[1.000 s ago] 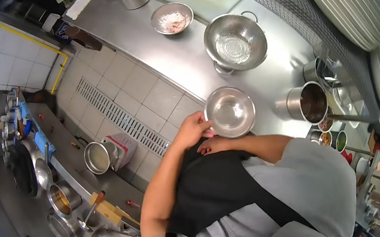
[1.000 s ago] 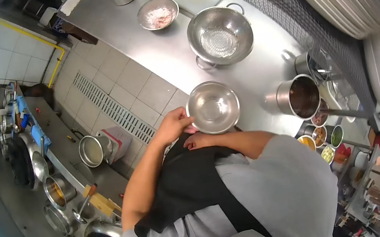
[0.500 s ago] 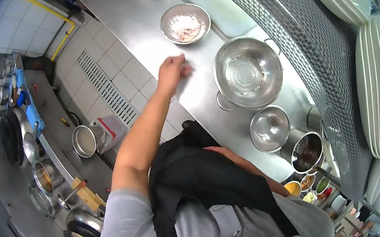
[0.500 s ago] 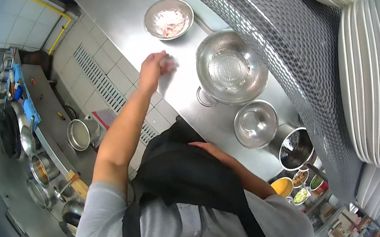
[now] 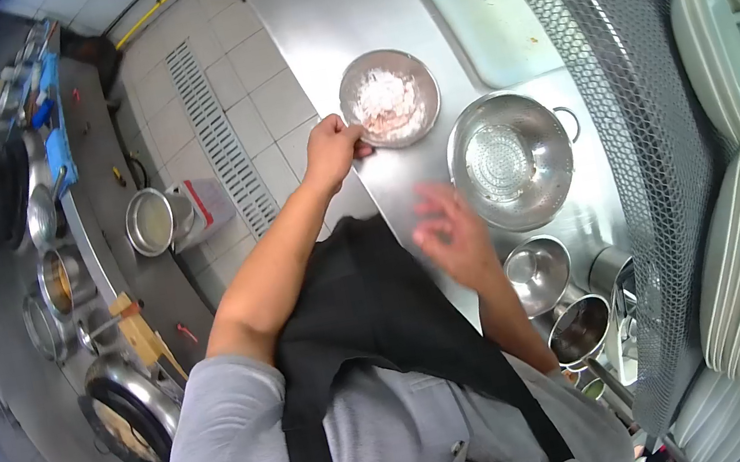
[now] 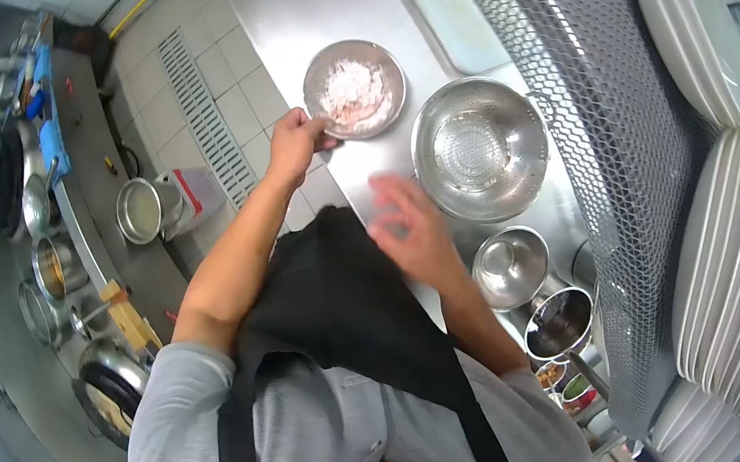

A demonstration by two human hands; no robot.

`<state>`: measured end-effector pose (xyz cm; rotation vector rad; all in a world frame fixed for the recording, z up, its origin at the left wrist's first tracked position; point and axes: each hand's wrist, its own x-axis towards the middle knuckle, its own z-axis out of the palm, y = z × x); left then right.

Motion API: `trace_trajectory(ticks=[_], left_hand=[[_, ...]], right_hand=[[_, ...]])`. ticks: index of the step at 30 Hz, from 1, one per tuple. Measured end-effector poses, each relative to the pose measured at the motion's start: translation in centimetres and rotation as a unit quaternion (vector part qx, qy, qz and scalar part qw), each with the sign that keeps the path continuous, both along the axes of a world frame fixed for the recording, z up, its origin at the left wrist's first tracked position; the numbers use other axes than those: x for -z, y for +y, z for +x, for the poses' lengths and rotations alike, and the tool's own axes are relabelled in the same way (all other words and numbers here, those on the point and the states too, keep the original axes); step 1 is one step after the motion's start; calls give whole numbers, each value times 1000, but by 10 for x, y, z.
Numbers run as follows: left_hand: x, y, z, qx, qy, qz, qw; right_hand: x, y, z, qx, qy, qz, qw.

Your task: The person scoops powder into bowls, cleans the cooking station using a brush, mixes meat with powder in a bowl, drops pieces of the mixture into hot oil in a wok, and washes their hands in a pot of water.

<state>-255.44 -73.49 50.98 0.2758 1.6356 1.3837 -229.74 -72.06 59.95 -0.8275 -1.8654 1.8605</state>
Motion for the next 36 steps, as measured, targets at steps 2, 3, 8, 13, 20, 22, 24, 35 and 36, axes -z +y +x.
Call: trace_trajectory(ticks=[2, 3, 8, 13, 20, 22, 24, 35, 36], left_hand=[[-9, -36, 9, 26, 38, 2, 999], [-16, -50, 10, 38, 59, 4, 998], [-66, -96, 21, 92, 185, -34, 978], [-88, -111, 25, 114, 246, -67, 960], [-61, -113, 23, 73, 64, -39, 995], [-50, -111, 22, 71, 18, -17, 997], [-38, -103, 26, 73, -19, 0, 997], [6, -36, 25, 58, -134, 104, 984], [22, -32, 26, 56, -156, 105, 981]], right_hand=[[-22, 27, -31, -15, -53, 79, 995], [-22, 36, -45, -29, -70, 162, 984], [3, 35, -85, -101, -151, 378, 908], [19, 19, -95, -135, -182, 382, 896], [27, 32, -81, -85, -107, 221, 966], [17, 32, -78, -32, -94, 146, 984], [16, 38, -76, 23, -43, 6, 999], [-4, 73, -54, 130, 57, -83, 986], [-5, 73, -51, 152, 24, -77, 985]])
